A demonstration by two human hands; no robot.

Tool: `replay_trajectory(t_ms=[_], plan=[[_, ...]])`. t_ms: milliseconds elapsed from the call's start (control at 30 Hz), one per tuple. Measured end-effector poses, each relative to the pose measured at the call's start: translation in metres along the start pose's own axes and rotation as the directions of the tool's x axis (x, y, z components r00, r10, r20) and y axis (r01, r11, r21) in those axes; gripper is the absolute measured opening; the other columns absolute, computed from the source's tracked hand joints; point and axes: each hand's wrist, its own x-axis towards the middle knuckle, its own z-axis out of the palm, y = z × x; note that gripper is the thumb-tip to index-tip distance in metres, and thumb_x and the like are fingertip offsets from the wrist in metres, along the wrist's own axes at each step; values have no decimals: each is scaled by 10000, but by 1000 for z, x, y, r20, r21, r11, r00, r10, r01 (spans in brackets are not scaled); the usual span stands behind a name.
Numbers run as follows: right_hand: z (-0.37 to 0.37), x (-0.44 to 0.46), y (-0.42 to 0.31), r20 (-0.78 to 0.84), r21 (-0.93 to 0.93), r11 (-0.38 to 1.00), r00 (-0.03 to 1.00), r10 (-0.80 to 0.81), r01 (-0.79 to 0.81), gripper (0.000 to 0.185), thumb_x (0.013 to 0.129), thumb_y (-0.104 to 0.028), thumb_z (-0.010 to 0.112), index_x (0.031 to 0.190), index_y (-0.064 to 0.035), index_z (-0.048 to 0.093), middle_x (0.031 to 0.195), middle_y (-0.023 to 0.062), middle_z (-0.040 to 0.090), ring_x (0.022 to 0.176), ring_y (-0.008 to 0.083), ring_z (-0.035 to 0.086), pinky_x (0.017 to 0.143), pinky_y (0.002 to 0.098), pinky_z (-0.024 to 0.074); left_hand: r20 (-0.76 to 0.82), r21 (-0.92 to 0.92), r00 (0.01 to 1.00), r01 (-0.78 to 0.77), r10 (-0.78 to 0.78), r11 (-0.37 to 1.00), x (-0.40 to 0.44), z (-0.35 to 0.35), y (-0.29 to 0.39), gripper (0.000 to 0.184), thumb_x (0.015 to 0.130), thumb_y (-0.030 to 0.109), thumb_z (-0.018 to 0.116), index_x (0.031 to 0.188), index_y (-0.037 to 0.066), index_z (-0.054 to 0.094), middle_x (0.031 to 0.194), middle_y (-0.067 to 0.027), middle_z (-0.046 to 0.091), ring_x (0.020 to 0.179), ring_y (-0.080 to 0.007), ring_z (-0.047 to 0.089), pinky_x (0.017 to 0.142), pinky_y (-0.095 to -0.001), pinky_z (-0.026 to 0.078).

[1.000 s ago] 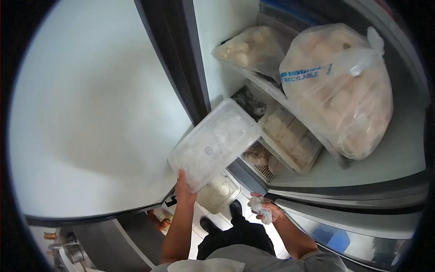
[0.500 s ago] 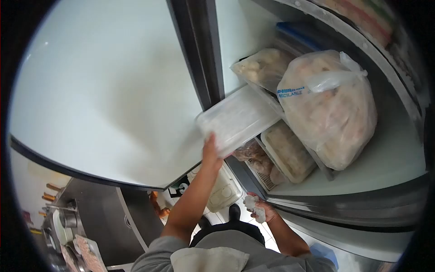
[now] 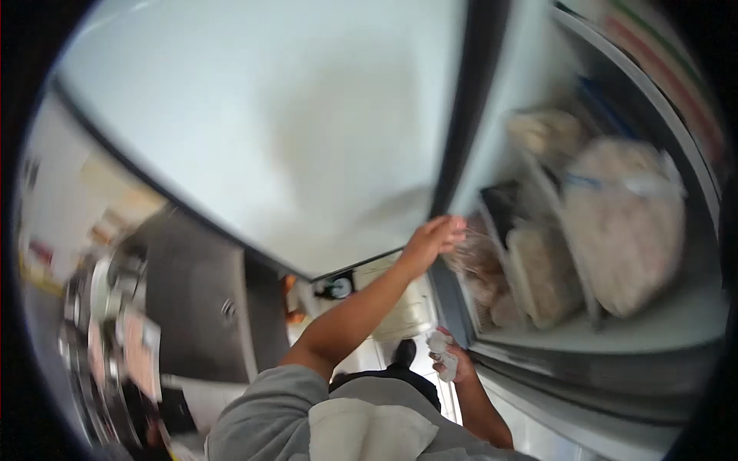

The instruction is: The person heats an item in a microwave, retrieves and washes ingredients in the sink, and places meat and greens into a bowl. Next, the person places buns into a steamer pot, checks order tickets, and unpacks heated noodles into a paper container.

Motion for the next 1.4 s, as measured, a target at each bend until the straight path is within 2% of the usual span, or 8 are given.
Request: replay_trajectory(t_ms=[67,167,233,467,767,933,1000,1400], plan=[[10,15,11,-5,49,998,999,35,-35,612,773,-131,601,1327,-214,353,1062,88,519,753,186,513,489,262,429,-339,222,892,-234,300,947,-99,-40,17,298,940,240,461,1112,13,548,1102,-79,570,1058,-167,542,845,-292,452],[44,49,32,62,-8,987,985,164,-163,579,761,-133,594,1298,-232,401,1066,83,512,708,183,491,454,238,419,-260,935,192,-195,946,297,-231,-110,79,222,942,152,394,981,-1,550,977,-81,531,890,-181,484,853,-327,381],[75,73,53,90,-107,968,967,238,-229,630,735,-150,611,1314,-222,374,1043,96,532,718,194,526,444,255,429,-593,747,-41,-400,804,531,-272,-167,118,310,947,239,356,1078,3,508,1108,-112,494,1037,-218,454,943,-338,328],[243,165,199,217,-489,834,890,401,-256,585,725,-155,604,1273,-168,399,1007,104,546,731,202,570,435,274,474,-439,365,744,-365,504,856,-276,-263,205,825,896,636,148,1384,-22,248,1433,-170,279,1332,-262,242,1095,-358,143],[326,343,389,188,-643,701,824,534,-307,434,827,-227,606,1228,-158,455,942,62,562,675,147,558,503,259,473,153,501,954,-298,256,812,-422,-225,193,819,897,596,303,1430,36,30,1460,-214,175,1352,-306,199,1088,-371,198],[433,415,453,167,-869,485,866,471,-96,447,809,-185,593,1233,-152,456,980,63,561,783,153,541,514,276,463,-314,863,547,-177,776,474,-504,-327,162,512,868,346,554,1241,9,454,1313,-229,411,1233,-350,393,1003,-408,332],[420,500,489,613,-788,355,689,386,503,487,796,-168,610,1251,-141,439,1006,74,564,809,182,552,516,312,463,-391,902,251,-88,885,423,-544,-370,157,394,865,259,571,1161,7,512,1163,-188,516,1094,-318,498,945,-376,372],[572,663,599,170,-976,209,836,522,68,806,702,-108,685,1379,-134,248,1010,115,566,686,200,572,439,339,421,-977,206,-30,-361,209,909,-669,-505,157,299,907,312,514,1086,80,574,1100,-21,556,948,-136,560,787,-289,428]])
